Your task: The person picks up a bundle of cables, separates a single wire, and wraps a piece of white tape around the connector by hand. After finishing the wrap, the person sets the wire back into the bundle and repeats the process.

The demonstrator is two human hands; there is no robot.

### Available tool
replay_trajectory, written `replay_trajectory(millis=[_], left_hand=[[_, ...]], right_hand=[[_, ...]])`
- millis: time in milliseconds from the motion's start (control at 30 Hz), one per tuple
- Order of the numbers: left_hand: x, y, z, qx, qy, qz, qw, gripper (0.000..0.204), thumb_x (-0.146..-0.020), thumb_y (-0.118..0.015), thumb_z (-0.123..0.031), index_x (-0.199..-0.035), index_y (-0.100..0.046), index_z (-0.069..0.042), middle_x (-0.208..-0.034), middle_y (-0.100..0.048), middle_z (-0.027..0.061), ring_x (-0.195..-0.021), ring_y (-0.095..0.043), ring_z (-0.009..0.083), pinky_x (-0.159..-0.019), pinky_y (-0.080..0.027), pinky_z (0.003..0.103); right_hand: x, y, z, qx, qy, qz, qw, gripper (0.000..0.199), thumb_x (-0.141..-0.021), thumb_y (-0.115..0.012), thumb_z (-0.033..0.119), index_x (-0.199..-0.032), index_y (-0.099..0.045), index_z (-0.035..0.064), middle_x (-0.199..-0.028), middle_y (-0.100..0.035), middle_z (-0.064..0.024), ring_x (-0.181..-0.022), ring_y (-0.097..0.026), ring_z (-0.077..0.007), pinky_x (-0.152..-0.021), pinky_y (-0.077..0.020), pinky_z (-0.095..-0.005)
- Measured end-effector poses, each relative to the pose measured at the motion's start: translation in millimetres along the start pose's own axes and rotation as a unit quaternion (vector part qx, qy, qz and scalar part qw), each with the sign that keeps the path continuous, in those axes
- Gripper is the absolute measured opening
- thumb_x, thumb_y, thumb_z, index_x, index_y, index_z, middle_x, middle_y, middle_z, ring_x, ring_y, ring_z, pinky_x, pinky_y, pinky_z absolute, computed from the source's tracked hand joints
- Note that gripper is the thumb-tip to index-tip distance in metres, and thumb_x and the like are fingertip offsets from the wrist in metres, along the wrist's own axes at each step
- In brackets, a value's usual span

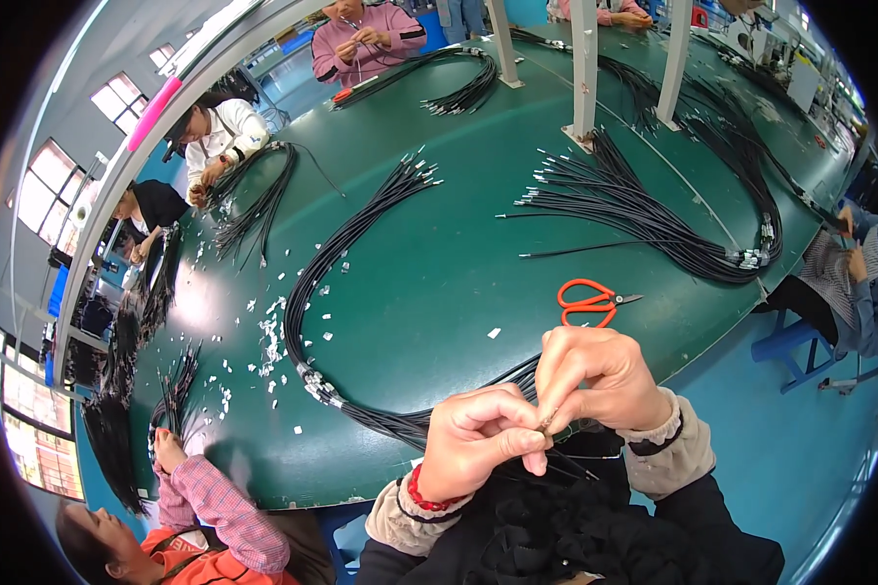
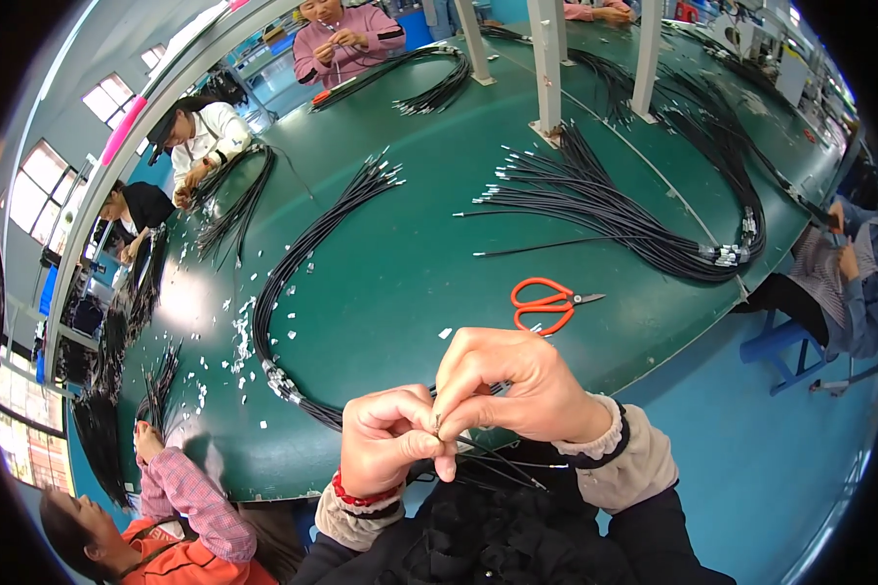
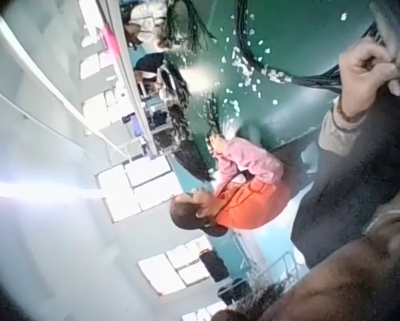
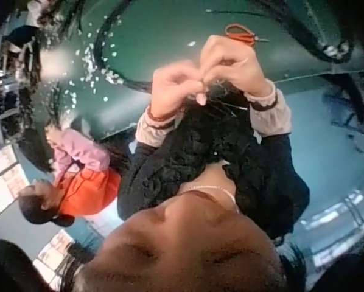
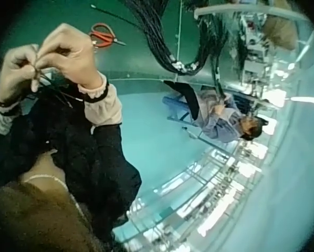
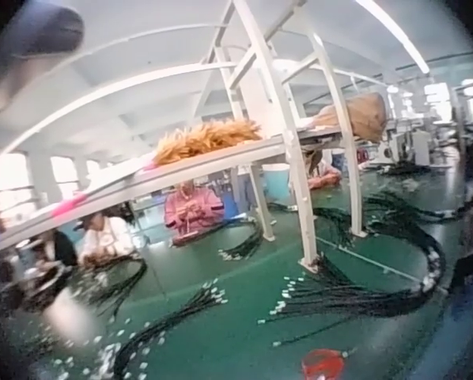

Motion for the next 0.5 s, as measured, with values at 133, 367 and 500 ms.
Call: replay_trajectory(millis=[133,367,500], left_hand=[[-2,1,1,0.047,0.066,0.046,0.996,0.006,-0.081,-0.059,0.005,-0.086,-0.058,0.007,-0.078,-0.059,0.0134,-0.062,-0.063,0.0179,-0.056,-0.052,0.026],[-3,7,4,0.122,0.197,0.103,0.967,0.007,-0.081,-0.062,0.002,-0.086,-0.059,0.006,-0.076,-0.062,0.0135,-0.059,-0.062,0.0172,-0.054,-0.05,0.025],[-3,8,4,0.133,0.215,0.12,0.96,0.007,-0.08,-0.062,0.002,-0.086,-0.059,0.006,-0.077,-0.061,0.0142,-0.059,-0.062,0.0171,-0.053,-0.05,0.025]], right_hand=[[-1,-3,-1,-0.028,-0.006,0.041,0.999,0.009,-0.073,-0.071,0.008,-0.079,-0.066,0.0047,-0.08,-0.058,-0.0035,-0.069,-0.054,-0.0118,-0.06,-0.0418,-0.0242],[-5,-11,-10,-0.06,0.06,0.049,0.995,0.012,-0.073,-0.072,0.02,-0.076,-0.066,0.0097,-0.076,-0.056,0.0011,-0.068,-0.047,-0.0123,-0.063,-0.0339,-0.0279],[-3,-15,-13,-0.054,0.112,0.056,0.991,0.012,-0.074,-0.071,0.02,-0.077,-0.066,0.0102,-0.079,-0.057,0.0015,-0.071,-0.044,-0.0129,-0.063,-0.0329,-0.0277]])
Point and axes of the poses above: each hand's wrist, its own x-axis away from the middle knuckle, its own y-axis out of the back of the hand, z = x × y, the point moved 4 cm from there along -x, towards the middle knuckle
